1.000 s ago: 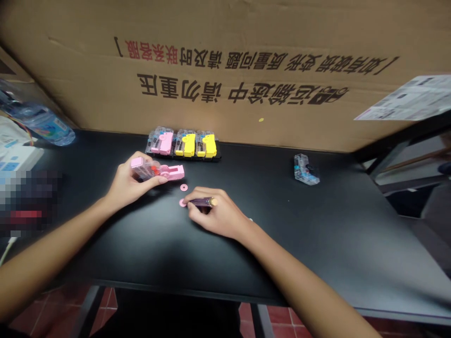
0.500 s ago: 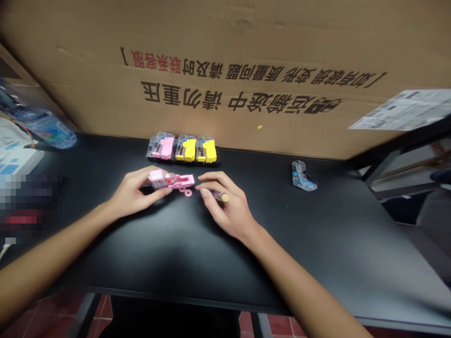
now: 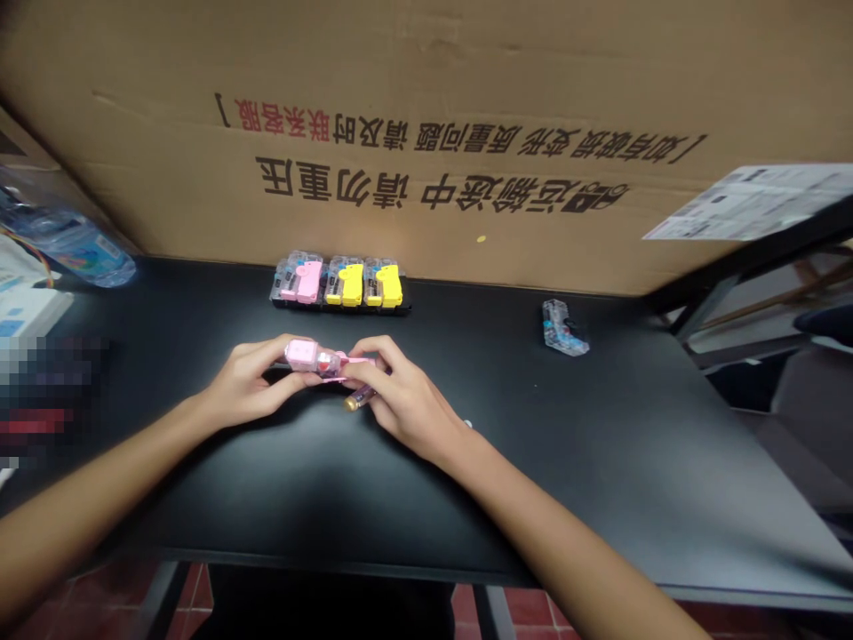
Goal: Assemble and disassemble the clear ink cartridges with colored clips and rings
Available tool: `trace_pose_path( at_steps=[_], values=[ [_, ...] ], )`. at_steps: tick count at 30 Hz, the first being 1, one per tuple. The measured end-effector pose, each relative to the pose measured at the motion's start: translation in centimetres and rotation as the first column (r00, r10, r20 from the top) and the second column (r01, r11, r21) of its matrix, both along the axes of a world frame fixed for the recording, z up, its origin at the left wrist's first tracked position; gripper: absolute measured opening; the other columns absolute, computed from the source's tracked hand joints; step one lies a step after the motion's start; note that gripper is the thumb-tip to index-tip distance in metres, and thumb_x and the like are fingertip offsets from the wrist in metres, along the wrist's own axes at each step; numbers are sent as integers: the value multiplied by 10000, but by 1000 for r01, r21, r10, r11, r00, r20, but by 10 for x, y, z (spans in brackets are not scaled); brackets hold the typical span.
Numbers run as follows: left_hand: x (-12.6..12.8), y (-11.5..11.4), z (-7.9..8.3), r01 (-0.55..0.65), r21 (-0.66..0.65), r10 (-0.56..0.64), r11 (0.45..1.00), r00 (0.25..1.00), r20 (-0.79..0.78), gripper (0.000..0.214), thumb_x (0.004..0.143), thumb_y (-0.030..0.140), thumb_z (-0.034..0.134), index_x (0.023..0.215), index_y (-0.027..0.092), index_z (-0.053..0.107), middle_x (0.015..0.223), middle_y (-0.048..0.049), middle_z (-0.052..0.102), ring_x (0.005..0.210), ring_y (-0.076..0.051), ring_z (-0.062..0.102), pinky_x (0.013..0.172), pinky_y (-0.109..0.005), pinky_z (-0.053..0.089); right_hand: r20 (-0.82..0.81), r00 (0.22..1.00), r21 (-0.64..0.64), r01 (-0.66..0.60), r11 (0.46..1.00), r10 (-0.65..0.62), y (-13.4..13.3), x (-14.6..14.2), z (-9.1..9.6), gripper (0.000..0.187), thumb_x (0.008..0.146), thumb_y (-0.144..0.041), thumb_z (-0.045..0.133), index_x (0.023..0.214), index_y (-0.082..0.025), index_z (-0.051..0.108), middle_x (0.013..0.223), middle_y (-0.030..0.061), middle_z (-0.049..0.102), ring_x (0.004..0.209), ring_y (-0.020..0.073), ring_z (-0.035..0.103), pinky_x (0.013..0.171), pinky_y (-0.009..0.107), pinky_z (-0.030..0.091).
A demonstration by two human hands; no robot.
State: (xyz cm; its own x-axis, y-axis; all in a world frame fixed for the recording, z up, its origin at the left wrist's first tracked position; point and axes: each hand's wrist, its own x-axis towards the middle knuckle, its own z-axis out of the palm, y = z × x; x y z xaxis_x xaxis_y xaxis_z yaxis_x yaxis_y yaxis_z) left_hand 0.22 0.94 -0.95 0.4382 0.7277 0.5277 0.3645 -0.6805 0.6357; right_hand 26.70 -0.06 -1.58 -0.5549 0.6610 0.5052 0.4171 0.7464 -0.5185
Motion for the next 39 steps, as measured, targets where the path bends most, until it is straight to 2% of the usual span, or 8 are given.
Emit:
trace_pose_path(
  at_steps=[3, 5, 9, 14, 21, 27, 39],
  values=[
    [-1, 1, 1, 24, -27, -24, 999, 1000, -9, 218, 1004, 290, 759, 1188, 179, 724, 988, -43, 821, 800, -159, 772, 766, -239, 605, -24, 999, -31, -21, 999, 21, -1, 0, 4, 164, 1062, -171, 610, 1169, -253, 704, 1224, 123, 668, 800, 165, 677, 694, 320, 598],
    [-1, 0, 2, 47, -32, -48, 998, 999, -12, 219, 1007, 290, 754, 1193, 180, 723, 1010, -52, 824, 825, -167, 782, 791, -246, 613, -70, 997, -61, -20, 998, 15, -1, 0, 7, 89, 1070, -238, 640, 1132, -244, 703, 1127, 108, 709, 816, 180, 697, 713, 324, 601],
    [0, -1, 5, 108, -41, -110, 993, 993, -31, 267, 1014, 265, 742, 1270, 194, 719, 1153, -84, 830, 980, -200, 815, 901, -269, 636, -117, 992, -116, 24, 993, -37, 1, 1, 11, 106, 1064, -303, 673, 1144, -239, 701, 935, 60, 742, 756, 176, 690, 687, 302, 579],
    [0, -3, 6, 172, 0, -172, 985, 983, -57, 302, 1035, 208, 689, 1337, 209, 696, 1282, -106, 811, 1173, -229, 799, 1029, -312, 644, -97, 995, -73, -2, 997, -5, 0, 0, 11, 120, 1064, -290, 658, 995, -229, 734, 850, 60, 704, 699, 177, 664, 628, 309, 537],
    [-1, -2, 9, 190, 125, -175, 974, 977, -123, 323, 1043, 140, 634, 1358, 204, 654, 1289, -86, 815, 1187, -207, 799, 1032, -284, 648, -59, 998, 5, 36, 999, -35, -4, -3, 13, 98, 1062, -247, 665, 978, -225, 711, 844, 56, 683, 683, 173, 637, 613, 316, 521],
    [-3, -1, 8, 200, 158, -177, 967, 974, -144, 340, 1039, 118, 614, 1368, 202, 635, 1323, -91, 803, 1227, -209, 782, 1076, -304, 635, -18, 999, 33, 46, 998, -46, -5, -4, 16, 98, 1067, -236, 653, 998, -216, 720, 833, 62, 683, 695, 185, 649, 627, 327, 533],
    [-3, 0, 5, 196, 218, -166, 956, 975, -147, 351, 1040, 106, 586, 1378, 194, 623, 1319, -100, 805, 1203, -210, 793, 1051, -323, 659, -25, 998, 130, 55, 990, -53, -5, -7, 17, 82, 1061, -154, 643, 1010, -185, 700, 826, 49, 671, 683, 162, 639, 619, 303, 523]
  ],
)
